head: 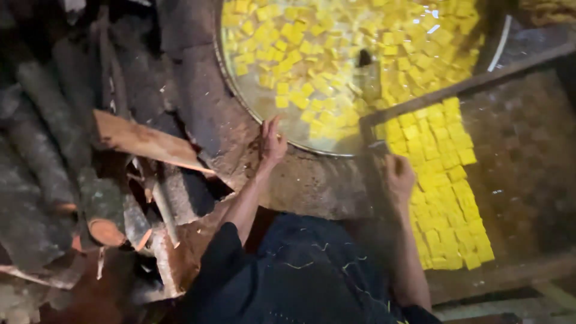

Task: The person uses a slotted spoon to transfer yellow cubed food from a large steaming pot into a wooden tray, arranging them in rows. The person then moves to a different area and pours a white liquid from a blue bucket into an orange bucket.

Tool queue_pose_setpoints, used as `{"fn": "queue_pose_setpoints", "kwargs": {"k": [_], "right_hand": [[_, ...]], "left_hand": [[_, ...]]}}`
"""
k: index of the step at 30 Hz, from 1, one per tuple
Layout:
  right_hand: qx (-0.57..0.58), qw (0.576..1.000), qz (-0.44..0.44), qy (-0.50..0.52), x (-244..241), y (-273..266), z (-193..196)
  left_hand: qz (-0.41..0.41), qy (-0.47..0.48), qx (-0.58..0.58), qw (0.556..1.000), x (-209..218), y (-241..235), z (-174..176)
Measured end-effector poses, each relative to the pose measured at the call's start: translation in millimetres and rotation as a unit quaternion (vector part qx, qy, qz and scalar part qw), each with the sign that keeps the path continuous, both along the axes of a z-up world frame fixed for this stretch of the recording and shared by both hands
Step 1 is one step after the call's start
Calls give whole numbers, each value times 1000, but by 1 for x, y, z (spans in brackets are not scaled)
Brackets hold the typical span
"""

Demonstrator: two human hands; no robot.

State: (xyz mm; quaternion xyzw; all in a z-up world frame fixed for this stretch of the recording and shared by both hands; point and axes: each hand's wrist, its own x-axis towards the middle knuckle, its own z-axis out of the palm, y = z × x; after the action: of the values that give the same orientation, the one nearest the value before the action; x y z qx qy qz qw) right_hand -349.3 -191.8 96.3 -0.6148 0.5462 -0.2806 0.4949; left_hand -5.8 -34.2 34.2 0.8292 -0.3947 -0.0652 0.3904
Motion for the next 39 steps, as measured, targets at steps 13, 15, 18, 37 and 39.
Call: {"fn": "queue_pose_setpoints", "kwargs": {"k": [13,15,18,37,39], "right_hand": [[-43,872,199,445,144,-9,-52],[-69,887,210,406,173,-25,-75],[-42,927,220,300,196,-34,-92],[128,988,65,-63,241,2,-116],[156,987,40,-10,207,20,-109]], "left_hand": [[-51,-51,66,995,16,30,-17],[-57,-50,69,995,16,30,-18],[-57,-44,73,995,18,27,-16],[-33,-21,109,993,19,26,-12],[-35,-30,91,995,24,24,-10]]}}
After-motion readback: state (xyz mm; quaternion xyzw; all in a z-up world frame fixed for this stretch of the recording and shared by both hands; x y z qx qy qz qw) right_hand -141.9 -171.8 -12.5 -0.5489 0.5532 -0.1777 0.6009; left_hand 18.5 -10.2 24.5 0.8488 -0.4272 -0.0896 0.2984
